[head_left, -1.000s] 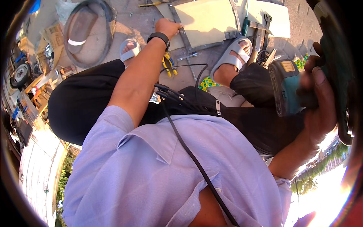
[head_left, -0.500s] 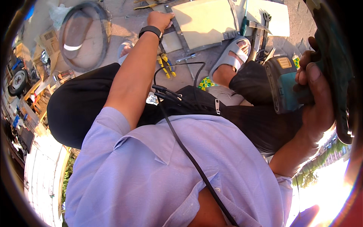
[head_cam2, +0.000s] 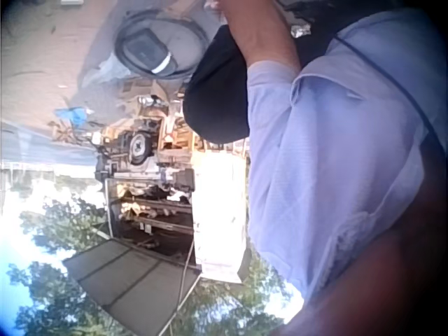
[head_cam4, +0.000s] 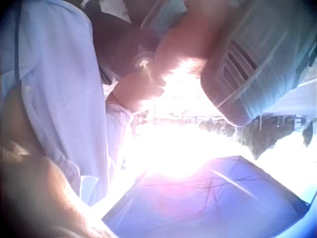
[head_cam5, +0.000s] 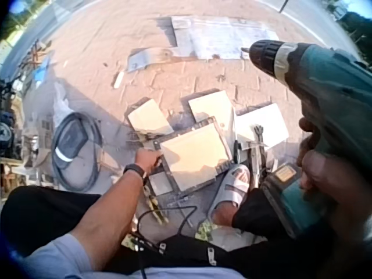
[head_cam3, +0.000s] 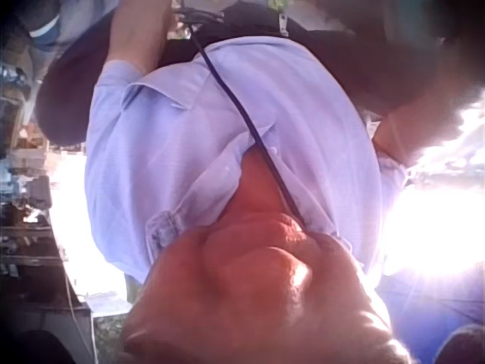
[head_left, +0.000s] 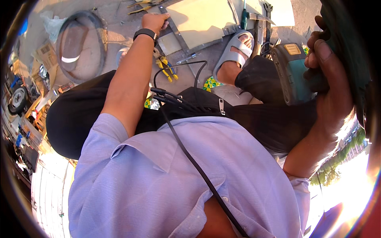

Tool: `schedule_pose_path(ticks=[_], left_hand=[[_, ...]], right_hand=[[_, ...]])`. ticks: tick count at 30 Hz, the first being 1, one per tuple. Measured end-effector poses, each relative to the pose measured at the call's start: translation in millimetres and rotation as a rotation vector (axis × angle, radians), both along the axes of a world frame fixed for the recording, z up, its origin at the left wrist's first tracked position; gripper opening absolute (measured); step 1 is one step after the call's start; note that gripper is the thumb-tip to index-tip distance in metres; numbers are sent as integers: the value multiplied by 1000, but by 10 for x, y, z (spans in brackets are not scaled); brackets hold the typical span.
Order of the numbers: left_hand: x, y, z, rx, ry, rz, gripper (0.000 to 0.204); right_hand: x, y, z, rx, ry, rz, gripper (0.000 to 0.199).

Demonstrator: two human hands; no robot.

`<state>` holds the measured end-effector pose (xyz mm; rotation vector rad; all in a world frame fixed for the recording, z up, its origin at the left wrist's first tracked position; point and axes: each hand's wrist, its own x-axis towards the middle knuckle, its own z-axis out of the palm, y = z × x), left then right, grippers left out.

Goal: The person sits on the ground and uses a power drill to drive screws into the corners of a rectangular frame. They repeatedly position the drill, fasten the screws, and inspect the frame's alignment and stability.

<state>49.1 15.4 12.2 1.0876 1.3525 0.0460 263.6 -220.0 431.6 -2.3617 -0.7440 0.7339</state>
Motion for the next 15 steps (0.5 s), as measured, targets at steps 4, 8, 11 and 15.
schedule_pose_path(ticks=[4,8,11,15], left_hand=[[-15,-73,-52,4,26,37,20],[-9,-184,-149,15,83,113,22],[27,-238,-79,-97,-53,216,23],[221,-280,168,-145,-241,296,34]], right_hand=[[-100,-174,-82,125,-63,9,41],[-171,-330,-57,168,-117,112,37],[-178,-547,-192,372,-109,118,30],[-324,-623,-41,256,-104,-53,23]])
